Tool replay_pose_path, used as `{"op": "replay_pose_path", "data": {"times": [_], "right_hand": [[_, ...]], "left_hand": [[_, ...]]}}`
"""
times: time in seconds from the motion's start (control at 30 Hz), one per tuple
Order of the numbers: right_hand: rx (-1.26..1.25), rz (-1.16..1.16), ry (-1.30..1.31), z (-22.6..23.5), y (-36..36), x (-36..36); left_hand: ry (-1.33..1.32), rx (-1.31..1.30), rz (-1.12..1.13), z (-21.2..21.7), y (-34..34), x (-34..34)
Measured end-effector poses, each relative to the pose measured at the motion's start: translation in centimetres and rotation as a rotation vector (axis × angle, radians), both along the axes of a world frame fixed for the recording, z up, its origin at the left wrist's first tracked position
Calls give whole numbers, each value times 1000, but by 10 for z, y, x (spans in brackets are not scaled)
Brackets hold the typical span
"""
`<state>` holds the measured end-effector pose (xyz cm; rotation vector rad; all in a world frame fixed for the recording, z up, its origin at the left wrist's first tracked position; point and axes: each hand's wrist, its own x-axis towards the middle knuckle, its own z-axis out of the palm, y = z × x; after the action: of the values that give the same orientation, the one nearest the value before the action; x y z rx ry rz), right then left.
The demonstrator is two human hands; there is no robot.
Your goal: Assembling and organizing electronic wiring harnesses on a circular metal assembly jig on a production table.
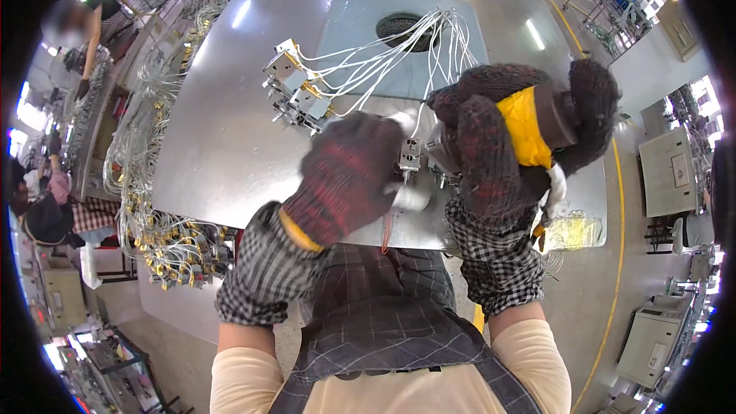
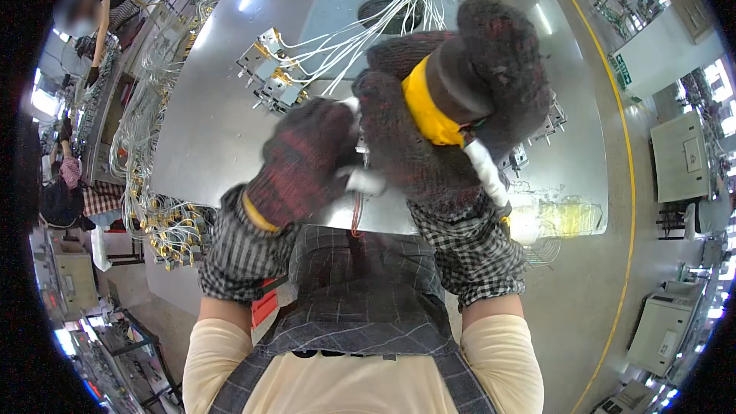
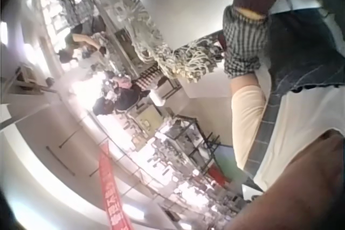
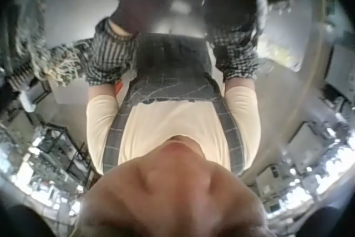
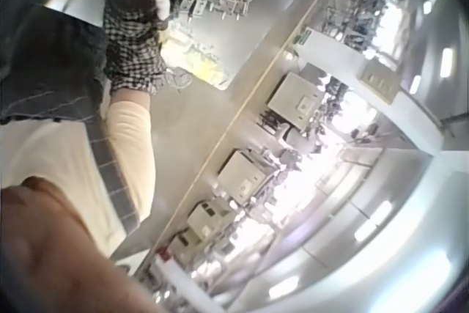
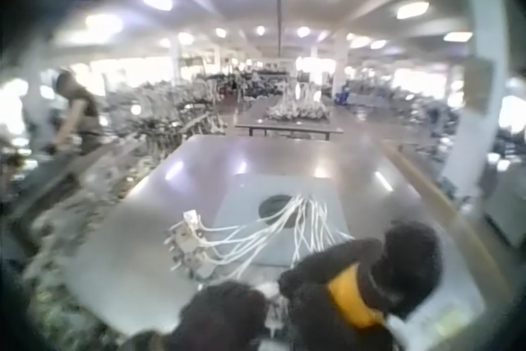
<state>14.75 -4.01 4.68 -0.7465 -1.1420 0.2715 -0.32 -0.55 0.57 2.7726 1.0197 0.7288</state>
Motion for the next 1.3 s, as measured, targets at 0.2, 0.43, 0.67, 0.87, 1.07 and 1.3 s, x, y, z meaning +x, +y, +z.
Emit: {"op": "replay_pose_path", "data": {"times": [0.2,0.43,0.67,0.87,1.07,1.3], "right_hand": [[55,23,44,3,5,-3],[56,40,215,13,0,-21],[292,-67,-115,9,23,39],[270,231,95,-1,18,31],[140,42,232,-5,9,6],[72,99,175,-6,7,7]], "left_hand": [[173,48,329,-22,-20,-47],[-372,-424,6,-19,-12,-45],[-392,-256,-210,-14,1,6],[-284,-300,-65,-17,10,-7],[-221,-324,-107,-7,10,-5],[-70,-346,-71,-3,13,7]]}}
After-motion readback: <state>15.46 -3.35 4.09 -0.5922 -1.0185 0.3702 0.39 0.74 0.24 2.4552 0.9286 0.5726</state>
